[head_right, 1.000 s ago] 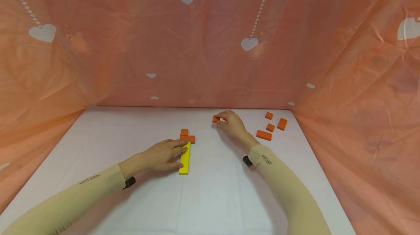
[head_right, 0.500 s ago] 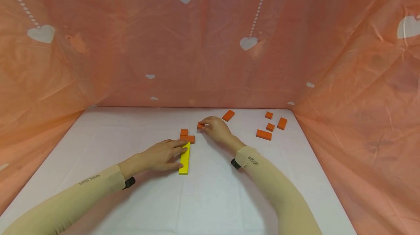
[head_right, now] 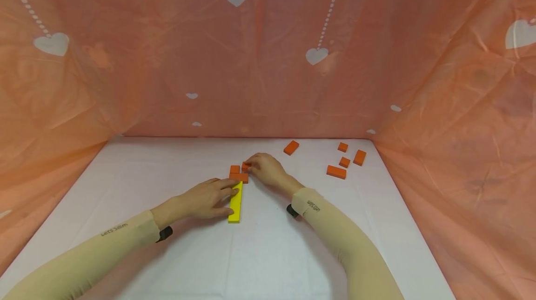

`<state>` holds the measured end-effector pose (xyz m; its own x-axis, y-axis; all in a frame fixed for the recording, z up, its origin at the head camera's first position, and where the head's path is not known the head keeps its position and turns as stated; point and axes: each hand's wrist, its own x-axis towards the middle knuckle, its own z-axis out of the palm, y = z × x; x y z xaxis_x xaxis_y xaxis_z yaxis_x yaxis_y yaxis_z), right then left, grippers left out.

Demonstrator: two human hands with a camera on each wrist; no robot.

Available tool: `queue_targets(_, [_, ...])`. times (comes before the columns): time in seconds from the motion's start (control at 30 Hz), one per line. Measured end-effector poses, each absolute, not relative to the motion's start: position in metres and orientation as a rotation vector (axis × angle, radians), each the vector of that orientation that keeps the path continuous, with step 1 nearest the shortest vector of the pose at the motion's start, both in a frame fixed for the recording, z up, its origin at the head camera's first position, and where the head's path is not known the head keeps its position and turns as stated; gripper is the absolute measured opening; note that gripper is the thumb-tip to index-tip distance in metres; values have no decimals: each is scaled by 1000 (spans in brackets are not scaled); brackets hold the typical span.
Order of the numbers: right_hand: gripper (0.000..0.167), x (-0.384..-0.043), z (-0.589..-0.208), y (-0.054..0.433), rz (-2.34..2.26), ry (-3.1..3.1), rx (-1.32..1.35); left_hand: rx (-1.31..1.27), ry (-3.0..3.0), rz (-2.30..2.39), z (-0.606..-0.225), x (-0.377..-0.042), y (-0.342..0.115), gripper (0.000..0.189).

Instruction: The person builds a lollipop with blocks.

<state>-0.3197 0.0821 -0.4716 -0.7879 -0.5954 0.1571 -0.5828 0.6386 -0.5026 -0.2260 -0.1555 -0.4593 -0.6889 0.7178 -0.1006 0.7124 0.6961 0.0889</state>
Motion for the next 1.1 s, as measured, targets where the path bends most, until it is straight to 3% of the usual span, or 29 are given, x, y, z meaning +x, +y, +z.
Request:
queue_targets(0.47, [25,-321,-471,77,-714,2803,-1076,1165,2785,90,-461,-225,-155,62])
queue_targets(1.1, [27,-320,-472,72,-775,2800,-944,1154,2776,133,-461,-226,-158,64])
